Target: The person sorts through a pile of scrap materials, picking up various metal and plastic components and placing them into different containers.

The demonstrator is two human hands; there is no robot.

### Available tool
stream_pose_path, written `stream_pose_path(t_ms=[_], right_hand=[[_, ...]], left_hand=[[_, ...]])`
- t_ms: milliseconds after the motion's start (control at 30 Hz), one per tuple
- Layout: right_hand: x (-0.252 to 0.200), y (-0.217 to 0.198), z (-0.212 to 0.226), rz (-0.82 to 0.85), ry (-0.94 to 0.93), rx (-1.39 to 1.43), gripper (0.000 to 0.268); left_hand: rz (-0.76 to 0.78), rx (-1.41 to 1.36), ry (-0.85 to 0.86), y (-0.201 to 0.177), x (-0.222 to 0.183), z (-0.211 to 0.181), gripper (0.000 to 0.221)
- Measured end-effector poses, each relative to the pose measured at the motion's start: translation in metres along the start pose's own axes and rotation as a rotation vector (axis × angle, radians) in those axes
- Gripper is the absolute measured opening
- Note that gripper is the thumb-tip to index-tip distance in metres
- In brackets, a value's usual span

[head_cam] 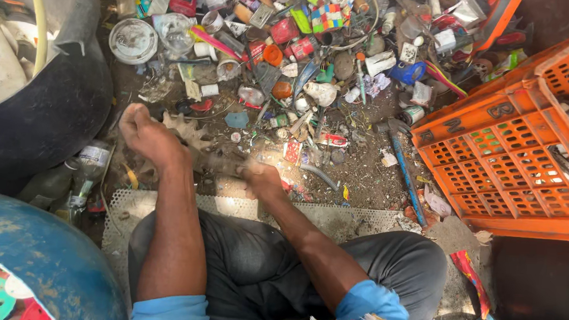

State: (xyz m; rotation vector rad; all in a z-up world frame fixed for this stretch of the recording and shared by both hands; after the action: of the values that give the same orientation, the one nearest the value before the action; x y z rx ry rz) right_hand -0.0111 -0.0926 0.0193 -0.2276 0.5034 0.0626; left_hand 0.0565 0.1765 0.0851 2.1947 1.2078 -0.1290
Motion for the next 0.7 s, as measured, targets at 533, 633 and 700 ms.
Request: stream_pose_path(t_ms=[533,633,700], right_hand=[[0.09,-0.051,0.119,-0.083,-0.784,-1.192,0.044],[0.085,-0.064,0.116,-0.122,-1.062,-1.215,0.041],[0.065,-0.072,0.143,-0.276,-1.057,-0.892,0.034]], left_hand=[[0.141,-0.128,-0.3,0.013,0.007,0.04,0.008],[-0.007,0.168,-0.301,0.011,0.005,0.039,0.021],[-0.051,0.135,-0.344,0.016,0.003,0.035,0.02]])
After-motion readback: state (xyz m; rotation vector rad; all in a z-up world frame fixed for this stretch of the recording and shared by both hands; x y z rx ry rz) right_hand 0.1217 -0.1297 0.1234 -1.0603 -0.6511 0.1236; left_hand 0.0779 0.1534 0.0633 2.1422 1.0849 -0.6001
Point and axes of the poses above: each hand's wrist, its own x-axis towards the middle knuckle, its own y-axis out of the palm, z = x × y, the point moved 7 cm from there along x, towards the middle knuckle, and after that the axes turned 8 degrees about -y, right-handed, at the moved point
